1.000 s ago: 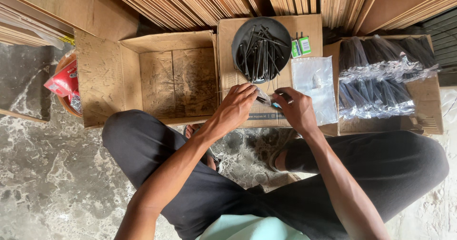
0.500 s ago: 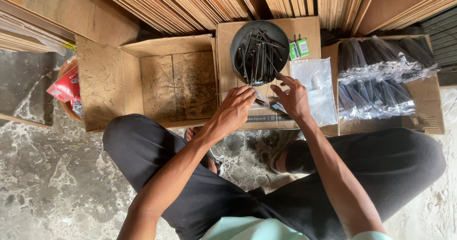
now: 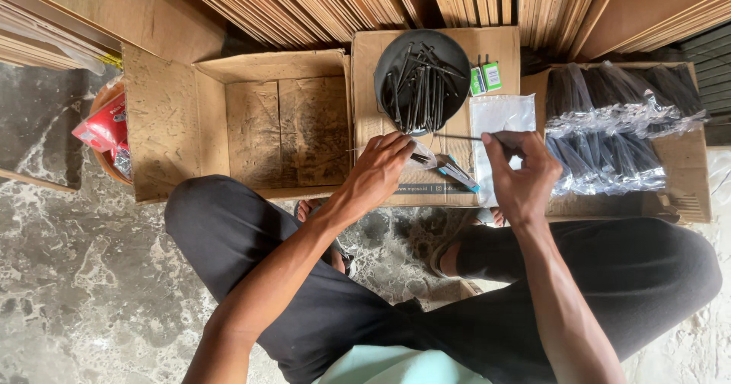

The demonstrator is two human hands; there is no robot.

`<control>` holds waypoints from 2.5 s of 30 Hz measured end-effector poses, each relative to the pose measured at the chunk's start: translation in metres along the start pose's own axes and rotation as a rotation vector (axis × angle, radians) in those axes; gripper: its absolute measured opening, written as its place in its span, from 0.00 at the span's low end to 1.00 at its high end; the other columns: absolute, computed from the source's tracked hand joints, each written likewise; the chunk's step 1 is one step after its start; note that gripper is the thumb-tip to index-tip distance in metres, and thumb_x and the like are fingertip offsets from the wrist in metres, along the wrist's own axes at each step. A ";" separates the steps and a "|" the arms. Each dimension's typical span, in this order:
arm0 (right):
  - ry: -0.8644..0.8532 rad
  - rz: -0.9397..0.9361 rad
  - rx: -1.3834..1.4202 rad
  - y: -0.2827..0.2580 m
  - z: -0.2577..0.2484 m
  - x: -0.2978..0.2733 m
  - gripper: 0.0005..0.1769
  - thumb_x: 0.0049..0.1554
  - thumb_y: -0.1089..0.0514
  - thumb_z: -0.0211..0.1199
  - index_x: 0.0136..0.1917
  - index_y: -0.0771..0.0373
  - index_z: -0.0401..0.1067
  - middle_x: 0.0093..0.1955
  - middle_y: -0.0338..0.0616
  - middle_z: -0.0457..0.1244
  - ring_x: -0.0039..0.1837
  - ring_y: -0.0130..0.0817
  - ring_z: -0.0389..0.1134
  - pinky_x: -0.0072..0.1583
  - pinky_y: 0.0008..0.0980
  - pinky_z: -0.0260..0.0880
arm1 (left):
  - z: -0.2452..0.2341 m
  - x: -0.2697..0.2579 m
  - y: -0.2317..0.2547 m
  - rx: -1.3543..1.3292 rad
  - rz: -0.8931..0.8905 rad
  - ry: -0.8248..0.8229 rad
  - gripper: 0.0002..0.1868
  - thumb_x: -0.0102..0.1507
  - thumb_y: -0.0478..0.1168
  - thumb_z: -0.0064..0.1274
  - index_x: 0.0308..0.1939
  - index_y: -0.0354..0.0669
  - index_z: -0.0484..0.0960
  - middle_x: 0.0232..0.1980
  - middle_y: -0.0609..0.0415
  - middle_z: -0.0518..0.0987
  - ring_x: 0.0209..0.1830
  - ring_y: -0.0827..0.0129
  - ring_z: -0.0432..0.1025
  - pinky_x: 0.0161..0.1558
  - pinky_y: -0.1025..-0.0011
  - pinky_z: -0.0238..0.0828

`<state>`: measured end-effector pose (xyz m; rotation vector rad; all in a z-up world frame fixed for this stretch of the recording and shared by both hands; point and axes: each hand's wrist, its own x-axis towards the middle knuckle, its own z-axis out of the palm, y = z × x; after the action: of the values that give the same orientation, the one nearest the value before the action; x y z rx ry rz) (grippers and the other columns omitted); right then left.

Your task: The person sits on the floor and sorts metal fasteners from a cardboard box into a black bowl. They then pick up a small plastic bag and place fasteners into it.

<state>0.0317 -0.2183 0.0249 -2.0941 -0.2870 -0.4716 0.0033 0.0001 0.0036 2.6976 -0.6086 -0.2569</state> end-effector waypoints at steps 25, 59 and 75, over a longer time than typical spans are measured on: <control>-0.831 -0.038 -0.139 -0.014 0.043 -0.025 0.21 0.55 0.50 0.54 0.58 0.64 0.66 0.49 0.61 0.60 0.52 0.55 0.64 0.50 0.47 0.67 | -0.001 -0.004 0.001 -0.199 0.042 -0.011 0.27 0.52 0.20 0.43 0.56 0.28 0.65 0.59 0.39 0.67 0.60 0.51 0.62 0.46 0.60 0.67; -0.692 0.333 0.120 0.029 0.038 -0.004 0.13 0.49 0.55 0.63 0.46 0.62 0.73 0.49 0.51 0.65 0.51 0.45 0.67 0.52 0.43 0.68 | 0.016 -0.006 -0.005 -0.124 0.060 0.014 0.18 0.56 0.23 0.37 0.50 0.28 0.71 0.53 0.40 0.72 0.57 0.55 0.65 0.49 0.64 0.62; -0.543 0.004 -0.432 0.070 0.107 0.000 0.16 0.48 0.56 0.62 0.51 0.52 0.73 0.44 0.38 0.65 0.50 0.37 0.64 0.48 0.34 0.69 | -0.002 -0.010 -0.005 -0.256 0.045 -0.006 0.22 0.58 0.22 0.35 0.56 0.31 0.67 0.55 0.34 0.71 0.59 0.52 0.65 0.54 0.62 0.63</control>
<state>0.0818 -0.1650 -0.0802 -2.6255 -0.5293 0.0623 -0.0028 0.0094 0.0042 2.4354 -0.5936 -0.3090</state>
